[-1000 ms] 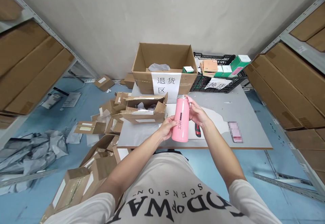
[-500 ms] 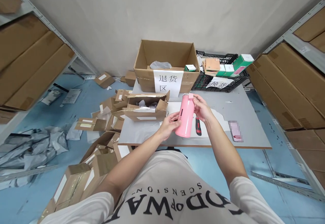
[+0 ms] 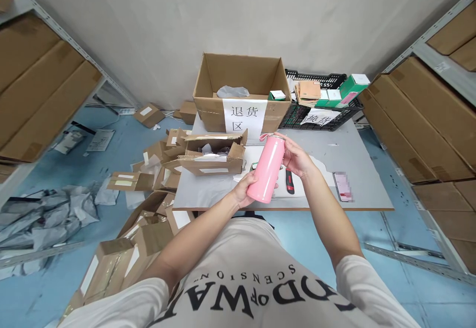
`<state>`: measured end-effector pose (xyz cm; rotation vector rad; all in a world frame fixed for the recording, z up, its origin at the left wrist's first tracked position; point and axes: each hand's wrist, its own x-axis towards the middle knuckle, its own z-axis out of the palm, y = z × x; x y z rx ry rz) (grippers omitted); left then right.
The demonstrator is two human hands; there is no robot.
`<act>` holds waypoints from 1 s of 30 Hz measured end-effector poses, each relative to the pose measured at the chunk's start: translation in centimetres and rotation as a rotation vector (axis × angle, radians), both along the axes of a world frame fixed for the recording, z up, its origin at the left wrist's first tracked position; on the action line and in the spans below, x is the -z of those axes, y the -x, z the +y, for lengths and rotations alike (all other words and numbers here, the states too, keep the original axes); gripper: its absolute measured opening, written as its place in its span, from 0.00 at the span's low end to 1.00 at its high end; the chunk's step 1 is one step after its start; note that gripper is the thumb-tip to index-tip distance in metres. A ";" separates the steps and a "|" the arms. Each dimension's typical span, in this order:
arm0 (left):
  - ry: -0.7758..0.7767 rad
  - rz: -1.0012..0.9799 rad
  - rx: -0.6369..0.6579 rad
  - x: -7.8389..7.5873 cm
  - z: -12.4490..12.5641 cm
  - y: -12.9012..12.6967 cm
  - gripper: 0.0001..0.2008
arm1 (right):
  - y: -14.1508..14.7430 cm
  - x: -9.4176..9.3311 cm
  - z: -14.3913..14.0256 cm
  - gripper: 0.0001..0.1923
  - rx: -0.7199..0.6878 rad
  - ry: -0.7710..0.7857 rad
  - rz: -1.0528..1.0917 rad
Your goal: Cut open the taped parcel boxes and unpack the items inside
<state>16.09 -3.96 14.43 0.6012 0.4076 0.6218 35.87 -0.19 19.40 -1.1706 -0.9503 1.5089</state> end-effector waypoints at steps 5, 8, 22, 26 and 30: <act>0.042 -0.022 0.042 0.5 -0.3 -0.1 0.35 | 0.4 0.4 -0.2 0.26 0.014 -0.020 -0.016; 0.046 -0.028 0.058 0.7 -0.3 -0.2 0.35 | 0.4 0.3 -0.2 0.26 0.016 -0.029 -0.043; -0.531 0.503 -0.276 2.0 0.6 0.4 0.39 | 0.7 -0.9 -0.9 0.27 0.037 -0.242 -0.288; -0.682 0.554 -0.384 2.5 1.9 -0.2 0.40 | 0.7 -3.4 -1.4 0.29 -0.063 -0.434 -0.531; -0.828 0.582 -0.468 2.2 4.4 -1.1 0.40 | 0.9 -7.2 -1.4 0.24 -0.101 -0.515 -0.919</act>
